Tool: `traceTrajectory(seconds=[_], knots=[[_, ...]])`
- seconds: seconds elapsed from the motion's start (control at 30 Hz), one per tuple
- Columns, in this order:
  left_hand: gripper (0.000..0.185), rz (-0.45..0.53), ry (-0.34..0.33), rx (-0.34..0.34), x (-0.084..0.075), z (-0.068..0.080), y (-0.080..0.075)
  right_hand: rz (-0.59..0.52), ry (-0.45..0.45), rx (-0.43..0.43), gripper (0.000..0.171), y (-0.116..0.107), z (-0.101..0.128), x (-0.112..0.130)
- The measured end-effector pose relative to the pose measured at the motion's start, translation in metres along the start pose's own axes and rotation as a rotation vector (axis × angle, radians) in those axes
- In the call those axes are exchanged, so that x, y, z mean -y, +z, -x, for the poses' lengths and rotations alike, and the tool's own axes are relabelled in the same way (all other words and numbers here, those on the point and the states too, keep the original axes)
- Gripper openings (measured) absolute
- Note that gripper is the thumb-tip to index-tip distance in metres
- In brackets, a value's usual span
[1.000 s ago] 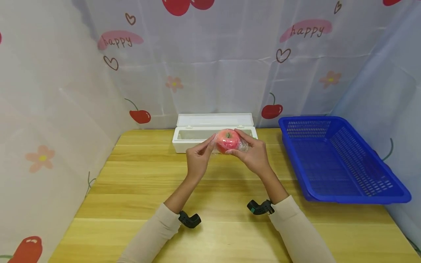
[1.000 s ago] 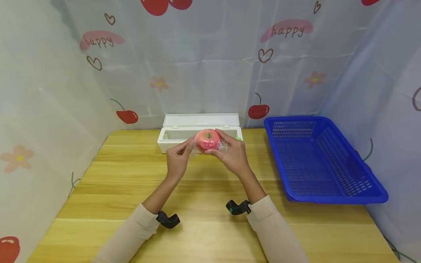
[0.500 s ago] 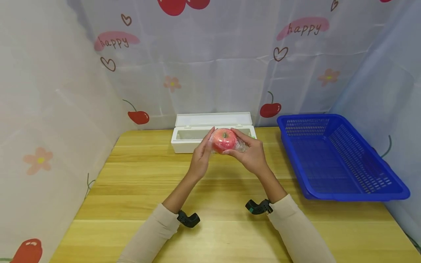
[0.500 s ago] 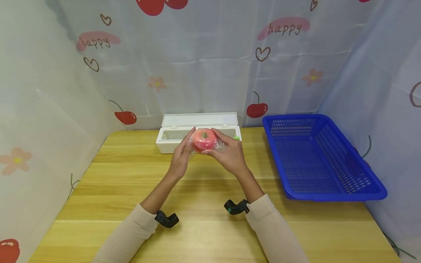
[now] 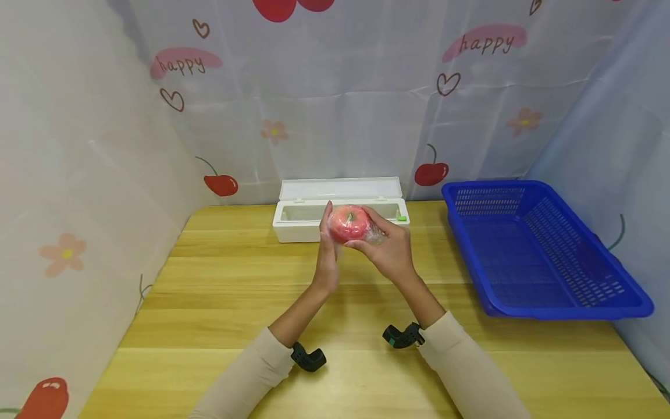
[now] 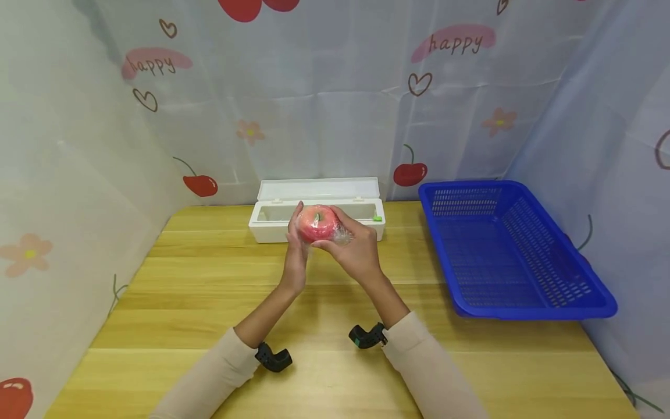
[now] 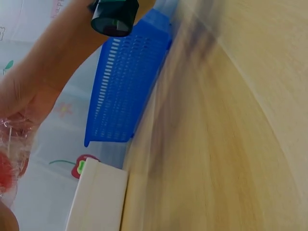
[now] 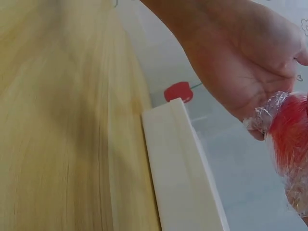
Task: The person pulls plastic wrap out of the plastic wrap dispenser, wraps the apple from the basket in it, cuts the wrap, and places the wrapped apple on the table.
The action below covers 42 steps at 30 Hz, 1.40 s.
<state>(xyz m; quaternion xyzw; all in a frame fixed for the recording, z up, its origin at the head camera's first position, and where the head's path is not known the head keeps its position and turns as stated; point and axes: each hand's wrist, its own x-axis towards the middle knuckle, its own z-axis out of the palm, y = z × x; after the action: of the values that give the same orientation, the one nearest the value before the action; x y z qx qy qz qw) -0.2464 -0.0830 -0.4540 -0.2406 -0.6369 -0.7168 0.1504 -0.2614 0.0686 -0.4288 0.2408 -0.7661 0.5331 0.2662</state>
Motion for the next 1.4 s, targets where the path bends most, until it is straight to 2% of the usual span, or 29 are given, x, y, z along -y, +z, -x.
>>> traceTrajectory(seconds=[0.13,0.23,0.33,0.53,0.63,0.73,0.87,0.97,1.17,1.3,1.4], knots=[[0.070,-0.046,-0.015,0.025,-0.003,-0.001,0.000,-0.014,0.046,0.006,0.071,-0.008,-0.002,0.012],[0.065,-0.097,0.017,0.029,-0.005,-0.004,-0.004,-0.045,0.109,0.031,0.066,-0.017,-0.005,0.026],[0.065,-0.092,0.053,0.004,-0.007,-0.009,-0.011,-0.076,0.155,0.069,0.063,-0.022,-0.007,0.032],[0.061,0.106,0.080,-0.035,-0.007,-0.018,-0.014,-0.100,0.147,0.160,0.065,-0.012,-0.002,0.022],[0.061,0.161,0.087,-0.082,-0.007,-0.018,-0.013,-0.103,0.130,0.164,0.069,-0.002,0.002,0.012],[0.060,0.137,0.083,-0.156,-0.007,-0.015,-0.011,-0.109,0.101,0.141,0.072,0.004,0.005,0.011],[0.058,0.019,0.080,-0.248,-0.006,-0.011,-0.011,-0.122,0.062,0.127,0.074,0.008,0.008,0.012],[0.058,-0.034,0.089,-0.274,-0.005,-0.009,-0.011,-0.120,0.040,0.132,0.075,0.008,0.008,0.013],[0.054,-0.024,0.088,-0.236,-0.005,-0.009,-0.013,-0.085,-0.004,0.143,0.076,0.007,0.007,0.013],[0.054,0.081,0.074,-0.159,-0.006,-0.013,-0.015,-0.034,-0.039,0.145,0.076,0.005,0.004,0.012],[0.059,0.181,0.008,-0.121,-0.009,-0.014,-0.013,-0.008,-0.056,0.132,0.076,0.003,0.002,0.012]])
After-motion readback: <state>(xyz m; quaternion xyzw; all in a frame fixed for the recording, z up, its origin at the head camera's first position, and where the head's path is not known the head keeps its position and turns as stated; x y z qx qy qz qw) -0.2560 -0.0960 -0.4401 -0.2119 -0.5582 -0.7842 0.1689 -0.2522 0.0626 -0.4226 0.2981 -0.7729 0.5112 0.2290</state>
